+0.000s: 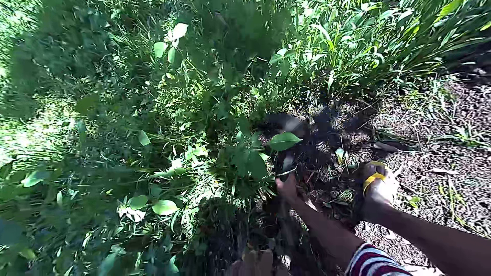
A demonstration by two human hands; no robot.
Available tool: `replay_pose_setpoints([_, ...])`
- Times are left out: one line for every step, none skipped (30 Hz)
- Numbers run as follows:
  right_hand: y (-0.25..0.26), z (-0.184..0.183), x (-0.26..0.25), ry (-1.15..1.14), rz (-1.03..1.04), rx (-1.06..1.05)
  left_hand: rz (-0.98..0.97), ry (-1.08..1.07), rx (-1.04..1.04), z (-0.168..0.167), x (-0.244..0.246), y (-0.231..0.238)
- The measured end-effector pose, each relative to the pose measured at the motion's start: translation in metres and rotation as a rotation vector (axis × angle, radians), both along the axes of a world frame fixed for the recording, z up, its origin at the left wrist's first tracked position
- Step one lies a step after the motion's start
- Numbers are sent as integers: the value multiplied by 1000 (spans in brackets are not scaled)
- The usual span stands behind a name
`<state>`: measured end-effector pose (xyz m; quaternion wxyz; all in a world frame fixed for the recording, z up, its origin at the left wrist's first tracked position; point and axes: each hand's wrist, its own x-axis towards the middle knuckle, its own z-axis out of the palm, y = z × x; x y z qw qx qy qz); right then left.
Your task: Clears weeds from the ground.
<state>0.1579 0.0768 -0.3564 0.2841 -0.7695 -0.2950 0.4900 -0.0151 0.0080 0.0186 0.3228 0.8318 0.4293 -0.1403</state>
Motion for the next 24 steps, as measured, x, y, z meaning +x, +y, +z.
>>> replay_pose_setpoints([-35,-11,-1,33,247,-109,-17,0,6,2,2,1])
replay_pose_setpoints([-62,-18,1,72,411,-184,-24,0,14,2,3,3])
replay_pose_setpoints([-80,-18,6,89,494,-253,-21,5,17,3,3,4])
replay_pose_setpoints([-92,-16,14,76,511,-313,-15,11,8,3,4,3])
replay_pose_setpoints([-93,-11,28,49,489,-342,-12,13,-3,4,5,2])
replay_pose_setpoints([-85,-7,45,15,453,-319,-11,12,-10,3,4,1])
replay_pose_setpoints([-73,-4,60,-11,388,-267,-13,8,-9,3,3,-1])
replay_pose_setpoints([-57,2,72,-46,295,-193,-16,2,0,2,2,-4])
replay_pose_setpoints([-36,9,77,-70,152,-100,-17,3,9,1,1,-6])
replay_pose_setpoints([-12,17,75,-58,-20,-19,-15,10,8,1,0,-7])
replay_pose_setpoints([11,22,67,-27,-191,47,-15,21,4,2,0,-7])
replay_pose_setpoints([30,22,55,17,-322,89,-12,22,19,1,-1,-8])
replay_pose_setpoints([39,19,40,31,-372,97,-10,23,25,1,-1,-9])
replay_pose_setpoints([32,14,24,24,-297,76,-12,22,21,1,0,-8])
replay_pose_setpoints([12,7,10,18,-101,1,-16,21,20,2,2,-7])
replay_pose_setpoints([-15,0,0,15,145,-112,-21,20,17,3,4,-6])
replay_pose_setpoints([-46,-5,-6,16,364,-231,-29,15,27,3,5,-6])
replay_pose_setpoints([-72,-10,-9,19,496,-312,-27,11,37,3,6,-5])
replay_pose_setpoints([-93,-16,-6,18,546,-339,-21,13,49,1,5,-4])
replay_pose_setpoints([-107,-20,3,11,549,-332,-15,13,61,0,4,-5])
replay_pose_setpoints([-112,-20,19,6,521,-312,-11,16,62,-1,3,-6])
replay_pose_setpoints([-106,-20,39,-9,479,-277,-9,18,52,-1,2,-7])
replay_pose_setpoints([-93,-14,58,-39,424,-227,-11,21,32,-1,1,-8])
replay_pose_setpoints([-75,-4,73,-69,350,-191,-10,17,15,0,0,-9])
